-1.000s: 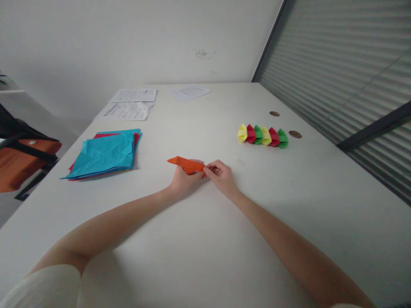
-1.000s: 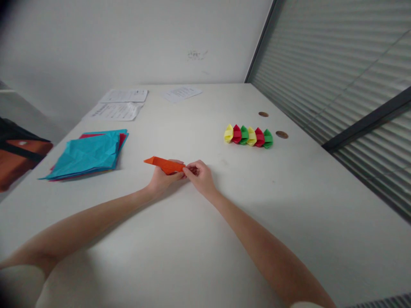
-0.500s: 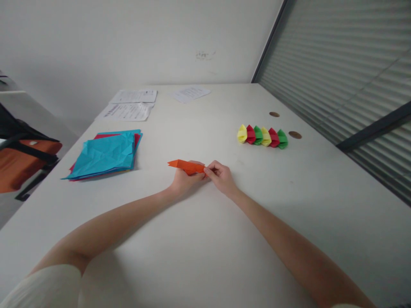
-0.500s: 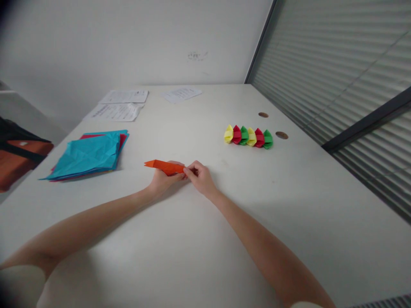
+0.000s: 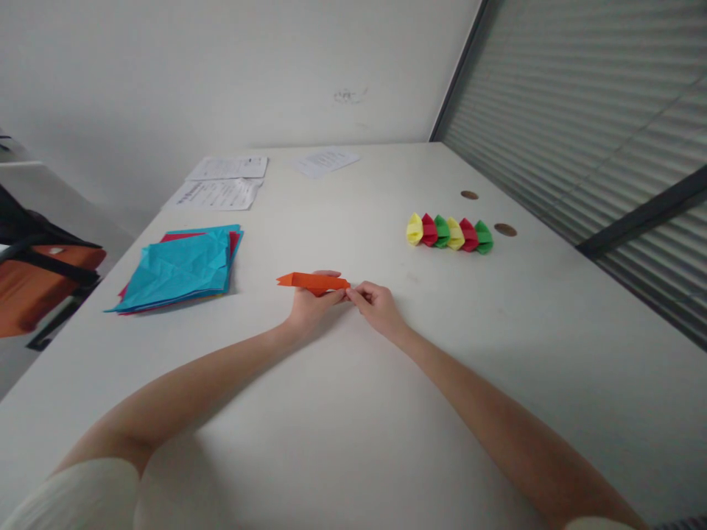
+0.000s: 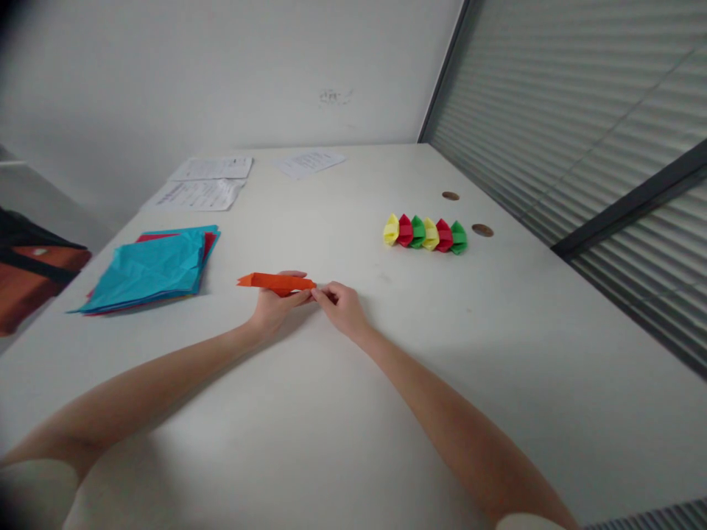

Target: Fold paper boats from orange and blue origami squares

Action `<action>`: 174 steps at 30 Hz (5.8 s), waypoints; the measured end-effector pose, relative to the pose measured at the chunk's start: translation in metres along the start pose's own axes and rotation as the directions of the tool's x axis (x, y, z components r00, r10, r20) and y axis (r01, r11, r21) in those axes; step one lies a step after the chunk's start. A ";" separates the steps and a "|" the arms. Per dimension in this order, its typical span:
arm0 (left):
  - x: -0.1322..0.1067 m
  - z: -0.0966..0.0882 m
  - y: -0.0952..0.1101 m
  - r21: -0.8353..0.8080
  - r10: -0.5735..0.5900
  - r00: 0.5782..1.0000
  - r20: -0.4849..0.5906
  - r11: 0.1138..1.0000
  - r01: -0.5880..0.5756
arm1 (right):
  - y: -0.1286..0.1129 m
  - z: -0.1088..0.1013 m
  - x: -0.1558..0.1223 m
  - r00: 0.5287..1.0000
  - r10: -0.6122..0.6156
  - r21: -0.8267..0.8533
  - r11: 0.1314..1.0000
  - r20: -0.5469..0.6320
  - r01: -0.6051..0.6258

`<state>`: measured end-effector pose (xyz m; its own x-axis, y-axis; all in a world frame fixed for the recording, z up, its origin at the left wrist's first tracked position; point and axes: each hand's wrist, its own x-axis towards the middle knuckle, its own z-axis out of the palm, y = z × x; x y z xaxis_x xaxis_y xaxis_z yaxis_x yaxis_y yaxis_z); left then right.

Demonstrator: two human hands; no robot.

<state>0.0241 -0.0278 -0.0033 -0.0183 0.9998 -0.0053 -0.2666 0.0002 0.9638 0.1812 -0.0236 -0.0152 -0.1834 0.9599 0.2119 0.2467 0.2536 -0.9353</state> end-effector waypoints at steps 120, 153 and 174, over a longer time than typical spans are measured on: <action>-0.001 0.008 0.010 -0.210 -0.252 0.904 0.346 0.918 0.337 | -0.008 0.002 -0.016 0.918 -0.398 -0.300 0.875 -0.001 0.379; 0.026 -0.012 0.013 -0.005 0.106 0.992 -0.065 0.994 -0.106 | -0.006 0.003 -0.017 0.892 -0.429 -0.251 0.856 0.142 0.452; -0.001 0.004 0.007 0.046 -0.251 0.940 0.232 0.968 0.248 | -0.009 0.002 -0.015 0.875 -0.478 -0.358 0.832 -0.074 0.424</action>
<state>0.0255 -0.0283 0.0048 0.2738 0.9437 -0.1854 -0.2180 0.2486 0.9437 0.1798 -0.0408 -0.0106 -0.2078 0.7277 0.6536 0.4684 0.6607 -0.5867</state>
